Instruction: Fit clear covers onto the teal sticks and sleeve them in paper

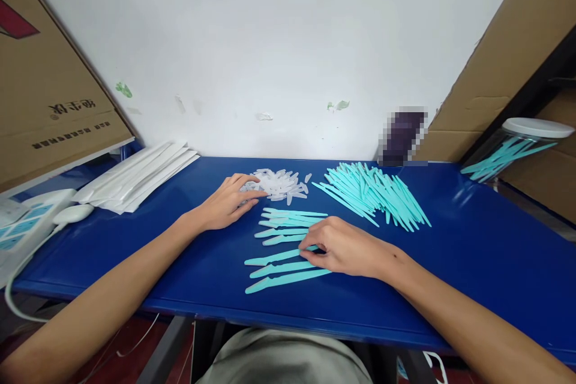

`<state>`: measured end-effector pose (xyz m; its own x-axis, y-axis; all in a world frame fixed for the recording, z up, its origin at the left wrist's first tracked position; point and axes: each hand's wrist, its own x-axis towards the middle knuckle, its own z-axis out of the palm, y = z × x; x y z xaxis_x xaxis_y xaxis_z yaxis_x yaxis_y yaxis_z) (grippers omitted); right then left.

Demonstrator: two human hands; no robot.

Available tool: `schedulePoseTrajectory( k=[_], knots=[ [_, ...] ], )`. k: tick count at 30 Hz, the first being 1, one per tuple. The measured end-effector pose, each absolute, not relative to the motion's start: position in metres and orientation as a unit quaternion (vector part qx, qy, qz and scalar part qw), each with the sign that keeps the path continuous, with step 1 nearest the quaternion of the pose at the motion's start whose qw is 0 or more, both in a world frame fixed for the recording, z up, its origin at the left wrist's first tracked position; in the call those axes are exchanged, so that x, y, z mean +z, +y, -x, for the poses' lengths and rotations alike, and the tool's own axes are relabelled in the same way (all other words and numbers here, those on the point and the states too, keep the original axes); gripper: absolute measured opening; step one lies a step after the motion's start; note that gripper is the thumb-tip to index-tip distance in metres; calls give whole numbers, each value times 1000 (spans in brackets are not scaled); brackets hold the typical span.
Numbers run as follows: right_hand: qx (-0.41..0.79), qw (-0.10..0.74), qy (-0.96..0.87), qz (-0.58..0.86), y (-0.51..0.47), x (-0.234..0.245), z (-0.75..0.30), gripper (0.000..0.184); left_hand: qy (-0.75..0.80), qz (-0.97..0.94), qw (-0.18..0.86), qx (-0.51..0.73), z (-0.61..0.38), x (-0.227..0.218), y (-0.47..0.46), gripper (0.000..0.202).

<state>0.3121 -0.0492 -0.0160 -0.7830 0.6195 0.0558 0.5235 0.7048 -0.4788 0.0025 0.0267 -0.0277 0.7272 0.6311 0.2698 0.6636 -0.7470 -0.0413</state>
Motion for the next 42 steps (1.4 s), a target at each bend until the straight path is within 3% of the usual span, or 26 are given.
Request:
schedulePoseTrajectory(
  k=[6, 13, 20, 30, 36, 42],
  knots=[
    [132, 104, -943, 286, -49, -19, -313, 27, -329, 934, 91, -106, -22, -36, 30, 49],
    [49, 142, -953, 265, -45, -28, -312, 24, -351, 925, 83, -122, -21, -35, 32, 37],
    [59, 207, -929, 301, -46, -22, -311, 14, -347, 928, 63, -120, -12, -30, 30, 28],
    [79, 320, -861, 388, -37, -22, -323, 19, -336, 932, 68, -118, -3, -27, 29, 30],
    [92, 276, -833, 471, -36, -27, -322, 26, -328, 924, 69, -185, -4, -23, 24, 27],
    [88, 309, -820, 473, -35, -23, -319, 36, -283, 908, 89, -295, -9, -26, 21, 19]
  ],
)
